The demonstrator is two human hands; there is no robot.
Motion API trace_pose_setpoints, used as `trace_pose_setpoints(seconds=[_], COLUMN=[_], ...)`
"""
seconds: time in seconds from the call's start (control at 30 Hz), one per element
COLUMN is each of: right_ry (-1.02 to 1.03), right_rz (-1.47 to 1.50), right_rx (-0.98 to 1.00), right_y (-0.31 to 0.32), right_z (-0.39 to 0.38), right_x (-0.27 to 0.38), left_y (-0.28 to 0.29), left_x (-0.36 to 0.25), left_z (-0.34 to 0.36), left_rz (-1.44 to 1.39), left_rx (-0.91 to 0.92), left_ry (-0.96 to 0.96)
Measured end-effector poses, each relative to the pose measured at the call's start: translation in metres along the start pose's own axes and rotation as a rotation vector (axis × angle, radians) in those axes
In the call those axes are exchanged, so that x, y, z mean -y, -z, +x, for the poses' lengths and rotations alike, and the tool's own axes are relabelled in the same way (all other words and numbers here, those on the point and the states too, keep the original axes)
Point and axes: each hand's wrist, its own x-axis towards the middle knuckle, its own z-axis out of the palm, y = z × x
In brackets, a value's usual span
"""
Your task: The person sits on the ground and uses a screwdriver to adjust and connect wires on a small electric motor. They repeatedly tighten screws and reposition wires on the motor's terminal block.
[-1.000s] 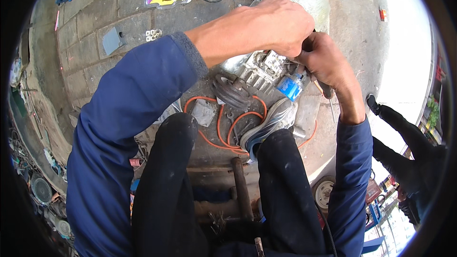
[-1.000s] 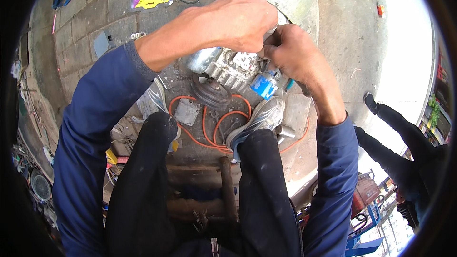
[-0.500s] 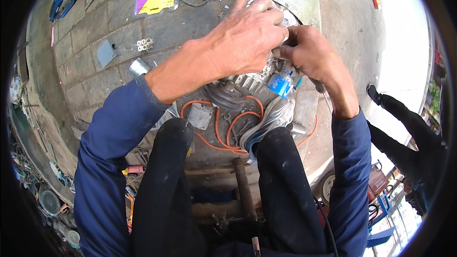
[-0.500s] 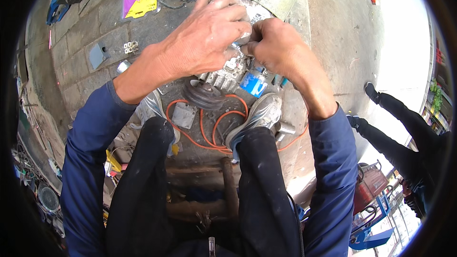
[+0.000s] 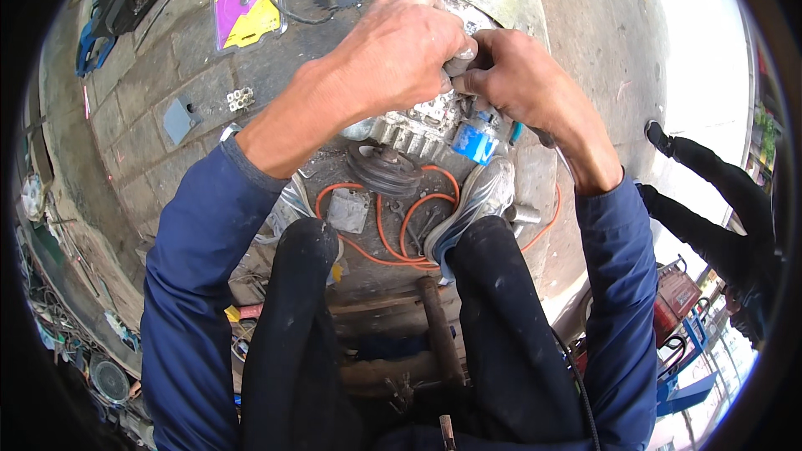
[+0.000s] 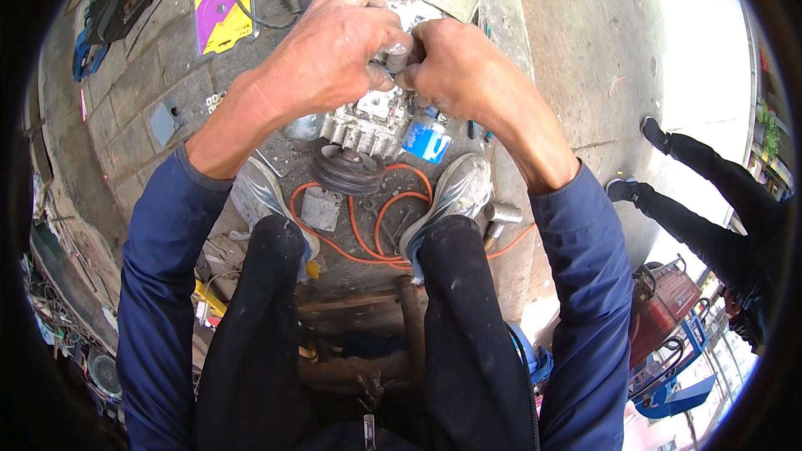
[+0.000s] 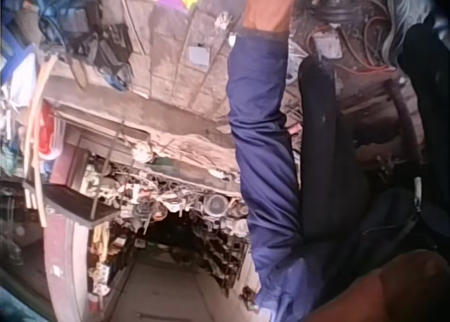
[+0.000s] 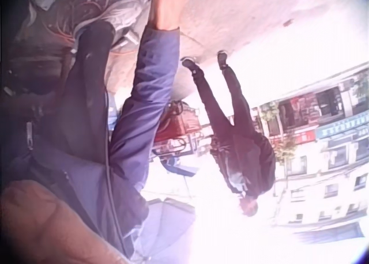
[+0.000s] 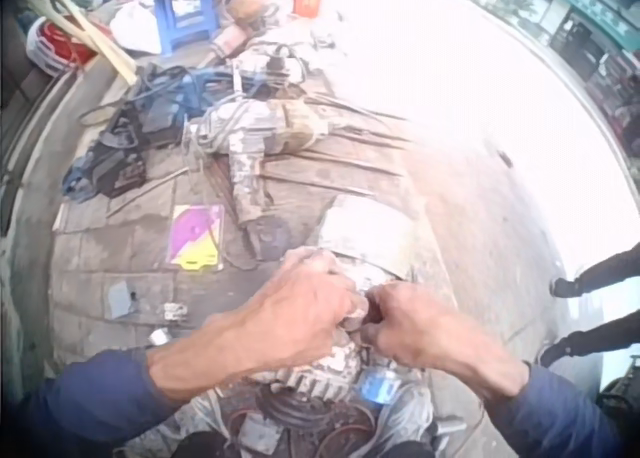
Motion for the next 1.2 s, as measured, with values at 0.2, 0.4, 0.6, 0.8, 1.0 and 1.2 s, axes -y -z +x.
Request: trace_pose_setpoints(seconds=[0.2,0.4,0.6,0.8,1.0,1.2], right_ry=[0.056,-0.002,0.040,0.543,0.922,1.027], right_rz=[0.030,0.177,0.396,0.730,0.889,0.948], right_rx=[0.011,0.035,-0.337,-0.578,-0.388,-0.302], right_y=[0.003,0.010,0.054,0.123,0.116,0.104], right_z=[-0.001,-0.007,-0.049,-0.119,-0.103,-0.089], right_x=[-0.002,-0.006,0.013,0.002,-0.009,-0.012], left_y=[0.007,0.007,0.006,0.008,0.005,0.008], left_x=[-0.004,-0.003,-0.002,-0.002,-0.002,-0.002], left_z=[0.007,0.007,0.004,0.008,0.010,0.006], left_rz=[0.005,-0.012,-0.034,-0.053,-0.056,-0.057], left_rx=[0.095,0.098,0.114,0.114,0.073,0.099], left_ry=[0.032,0.031,0.050,0.034,-0.011,0.014])
